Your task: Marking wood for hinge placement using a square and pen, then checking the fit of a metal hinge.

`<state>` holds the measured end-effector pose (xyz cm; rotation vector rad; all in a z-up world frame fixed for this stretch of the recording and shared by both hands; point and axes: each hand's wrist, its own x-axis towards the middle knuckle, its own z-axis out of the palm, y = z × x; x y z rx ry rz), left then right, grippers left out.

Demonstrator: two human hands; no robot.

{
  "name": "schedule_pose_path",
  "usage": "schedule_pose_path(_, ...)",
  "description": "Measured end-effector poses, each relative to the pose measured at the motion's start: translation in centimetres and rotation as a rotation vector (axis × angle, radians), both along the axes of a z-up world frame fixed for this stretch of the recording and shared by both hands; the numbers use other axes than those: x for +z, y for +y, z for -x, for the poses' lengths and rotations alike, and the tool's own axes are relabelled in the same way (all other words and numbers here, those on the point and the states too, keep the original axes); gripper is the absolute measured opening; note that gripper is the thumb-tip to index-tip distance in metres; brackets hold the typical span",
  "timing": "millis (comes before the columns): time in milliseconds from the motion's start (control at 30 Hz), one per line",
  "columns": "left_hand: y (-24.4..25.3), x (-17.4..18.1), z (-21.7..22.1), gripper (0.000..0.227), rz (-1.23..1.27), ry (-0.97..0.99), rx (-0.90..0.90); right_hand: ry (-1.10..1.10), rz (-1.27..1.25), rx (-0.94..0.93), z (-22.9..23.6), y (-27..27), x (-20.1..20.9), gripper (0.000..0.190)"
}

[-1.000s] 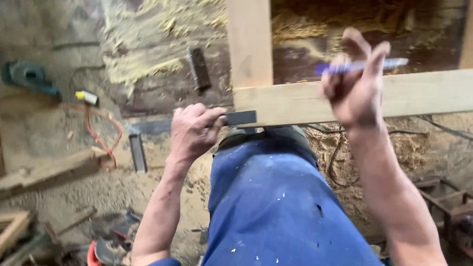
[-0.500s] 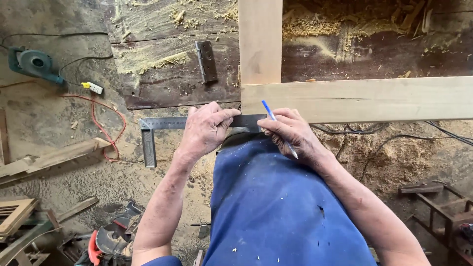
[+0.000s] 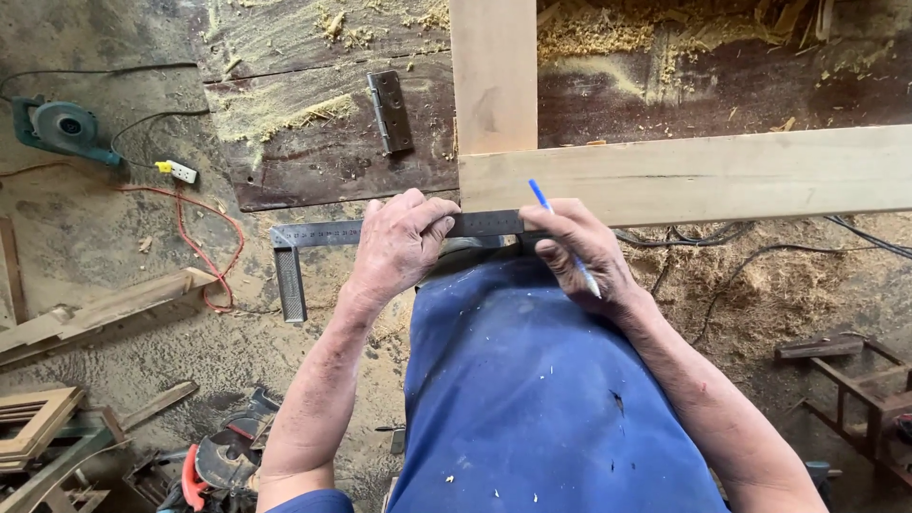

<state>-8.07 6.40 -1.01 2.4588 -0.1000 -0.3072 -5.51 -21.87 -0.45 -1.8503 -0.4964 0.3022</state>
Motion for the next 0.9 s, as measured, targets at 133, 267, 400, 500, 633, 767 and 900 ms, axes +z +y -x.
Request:
schedule_pose_path(133,0.0,0.6,-0.1,0.013,0.027,-0.003,0.003,0.066,-0.039,-0.118,0.5,-0.5,1.0,0.053)
schedule_pose_path(267,0.0,-0.2,0.4,0.012,-0.026,-0.045,-0.013,0.032,0.016,-0.148,0.5,-1.1,1.4,0.037)
schedule_pose_path(400,-0.2,-0.3,0.4,0.012,-0.081,-0.079,-0.036,-0.084,0.060,-0.148,1.2,-1.6,0.4,0.027)
schedule_pose_path(500,-0.7,0.5,-0.1,0.014,-0.131,-0.195,-0.054,-0.080,0.030,-0.121,1.7,-1.8,-1.7,0.033)
schedule_pose_path(633,-0.5,0.6,-0.3,0.012,-0.065,-0.229,-0.092,-0.032,-0.007,-0.194,1.8,-1.4,-0.9,0.047)
schedule_pose_path(767,-0.4,1.3,-0.5,0.011,-0.107,-0.185,-0.095,0.027,-0.088,-0.276,1.4,-1.5,0.7,0.040)
schedule_pose_path(900,0.0,0.2,0.1,0.010,-0.106,-0.136,-0.074,-0.023,-0.132,-0.395,1.6,-2.0,0.6,0.014)
